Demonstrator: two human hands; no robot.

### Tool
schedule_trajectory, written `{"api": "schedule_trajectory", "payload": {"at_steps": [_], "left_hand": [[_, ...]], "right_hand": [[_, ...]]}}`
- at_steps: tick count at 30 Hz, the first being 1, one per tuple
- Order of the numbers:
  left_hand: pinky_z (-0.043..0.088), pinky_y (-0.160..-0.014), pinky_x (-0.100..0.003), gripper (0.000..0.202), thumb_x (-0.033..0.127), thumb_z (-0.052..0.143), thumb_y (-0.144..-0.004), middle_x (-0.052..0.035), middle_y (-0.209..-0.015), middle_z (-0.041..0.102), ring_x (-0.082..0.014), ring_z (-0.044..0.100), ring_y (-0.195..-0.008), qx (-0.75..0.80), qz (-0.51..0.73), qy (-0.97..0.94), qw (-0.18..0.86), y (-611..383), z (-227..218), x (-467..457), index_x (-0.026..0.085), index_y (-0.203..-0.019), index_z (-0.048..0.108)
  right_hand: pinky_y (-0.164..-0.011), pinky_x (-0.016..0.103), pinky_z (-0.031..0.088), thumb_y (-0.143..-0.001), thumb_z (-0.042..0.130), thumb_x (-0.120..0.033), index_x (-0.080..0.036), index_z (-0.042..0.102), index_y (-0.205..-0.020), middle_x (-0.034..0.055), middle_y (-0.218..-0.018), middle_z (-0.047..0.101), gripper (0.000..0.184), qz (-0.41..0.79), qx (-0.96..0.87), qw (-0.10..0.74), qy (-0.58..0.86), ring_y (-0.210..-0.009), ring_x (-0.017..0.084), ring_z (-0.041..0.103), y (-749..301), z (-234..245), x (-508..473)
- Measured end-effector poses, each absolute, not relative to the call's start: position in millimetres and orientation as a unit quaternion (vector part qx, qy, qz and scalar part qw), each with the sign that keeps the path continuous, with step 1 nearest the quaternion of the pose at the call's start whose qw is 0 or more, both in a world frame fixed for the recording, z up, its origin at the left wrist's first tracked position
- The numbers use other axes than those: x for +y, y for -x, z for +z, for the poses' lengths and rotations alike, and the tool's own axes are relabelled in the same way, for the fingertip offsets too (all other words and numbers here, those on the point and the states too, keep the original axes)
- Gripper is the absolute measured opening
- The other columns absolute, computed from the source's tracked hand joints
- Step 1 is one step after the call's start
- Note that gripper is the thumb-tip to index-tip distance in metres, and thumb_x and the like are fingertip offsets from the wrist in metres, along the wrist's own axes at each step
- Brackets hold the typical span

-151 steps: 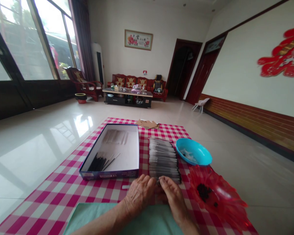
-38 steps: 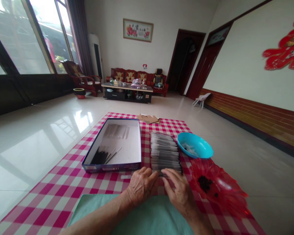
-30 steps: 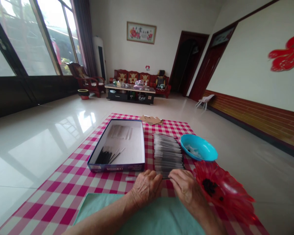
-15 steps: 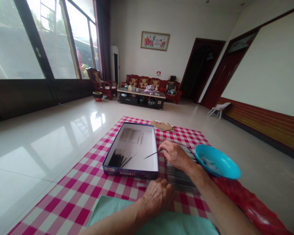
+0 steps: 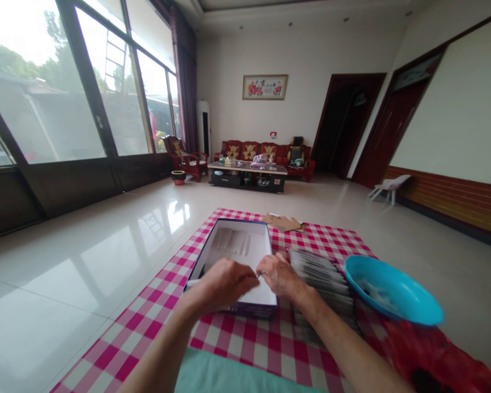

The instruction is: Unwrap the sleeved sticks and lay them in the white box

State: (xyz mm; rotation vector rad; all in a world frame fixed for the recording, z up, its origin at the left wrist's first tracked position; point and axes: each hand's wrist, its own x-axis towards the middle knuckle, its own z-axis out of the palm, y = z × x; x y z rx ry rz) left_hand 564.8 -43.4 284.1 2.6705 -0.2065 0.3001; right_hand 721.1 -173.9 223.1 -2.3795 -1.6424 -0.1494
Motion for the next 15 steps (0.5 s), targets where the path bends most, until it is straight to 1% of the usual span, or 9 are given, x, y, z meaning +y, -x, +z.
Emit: {"api": "schedule_trajectory", "payload": {"at_steps": [1,3,6,10,12,14,15], "left_hand": [[0.031,-0.051,-0.02,0.035,0.035,0.04,-0.086,0.0009,-0.058,0.056,-0.0096,0.047,-0.053,-0.006,0.137,-0.96,0.245,-566,283,-23,0.015,-0.073,0.066],[0.031,-0.051,-0.02,0.038,0.039,0.039,-0.085,0.003,-0.053,0.05,-0.0099,0.044,-0.052,0.103,0.168,-0.943,0.268,-568,276,12,0.015,-0.071,0.065],[0.029,-0.054,-0.02,0.035,0.039,0.041,-0.081,0.0041,-0.052,0.046,-0.0102,0.042,-0.054,0.189,0.163,-0.941,0.229,-570,264,46,0.016,-0.062,0.059],[0.025,-0.052,-0.021,0.027,0.031,0.045,-0.077,0.0048,-0.049,0.039,-0.0096,0.036,-0.052,0.212,0.146,-0.945,0.203,-573,252,57,0.017,-0.056,0.056],[0.023,-0.051,-0.022,0.026,0.028,0.045,-0.076,0.0048,-0.048,0.037,-0.0093,0.034,-0.051,0.214,0.146,-0.946,0.196,-574,249,56,0.017,-0.055,0.055],[0.022,-0.051,-0.022,0.028,0.028,0.044,-0.077,0.0047,-0.048,0.036,-0.0092,0.032,-0.05,0.212,0.148,-0.947,0.191,-575,248,54,0.017,-0.054,0.054],[0.022,-0.051,-0.022,0.029,0.029,0.043,-0.078,0.0046,-0.048,0.036,-0.0092,0.032,-0.05,0.211,0.149,-0.947,0.189,-576,248,54,0.017,-0.054,0.054]], "right_hand": [[-0.086,0.034,0.032,-0.08,0.048,-0.009,-0.02,0.069,-0.083,0.006,-0.09,0.067,0.024,-0.048,-0.565,0.122,0.815,-0.09,0.018,0.058,-719,223,-169],[-0.087,0.034,0.032,-0.08,0.049,-0.009,-0.021,0.07,-0.082,0.0056,-0.09,0.068,0.024,-0.04,-0.567,0.122,0.814,-0.091,0.018,0.058,-717,221,-159],[-0.085,0.033,0.035,-0.079,0.049,-0.009,-0.023,0.071,-0.081,0.0048,-0.092,0.069,0.026,-0.021,-0.565,0.122,0.816,-0.089,0.018,0.06,-712,215,-141],[-0.076,0.028,0.041,-0.074,0.052,-0.009,-0.025,0.072,-0.081,0.0038,-0.091,0.07,0.026,0.015,-0.559,0.122,0.82,-0.083,0.017,0.064,-702,208,-121],[-0.076,0.026,0.042,-0.072,0.056,-0.011,-0.025,0.071,-0.086,0.0043,-0.098,0.069,0.025,0.022,-0.558,0.128,0.82,-0.088,0.018,0.063,-698,208,-116],[-0.077,0.025,0.042,-0.073,0.055,-0.014,-0.023,0.07,-0.094,0.0068,-0.108,0.066,0.027,0.019,-0.552,0.138,0.822,-0.096,0.018,0.061,-696,208,-115],[-0.077,0.025,0.043,-0.074,0.054,-0.015,-0.022,0.069,-0.096,0.008,-0.107,0.067,0.027,0.019,-0.548,0.141,0.824,-0.096,0.019,0.061,-695,208,-116]]}}
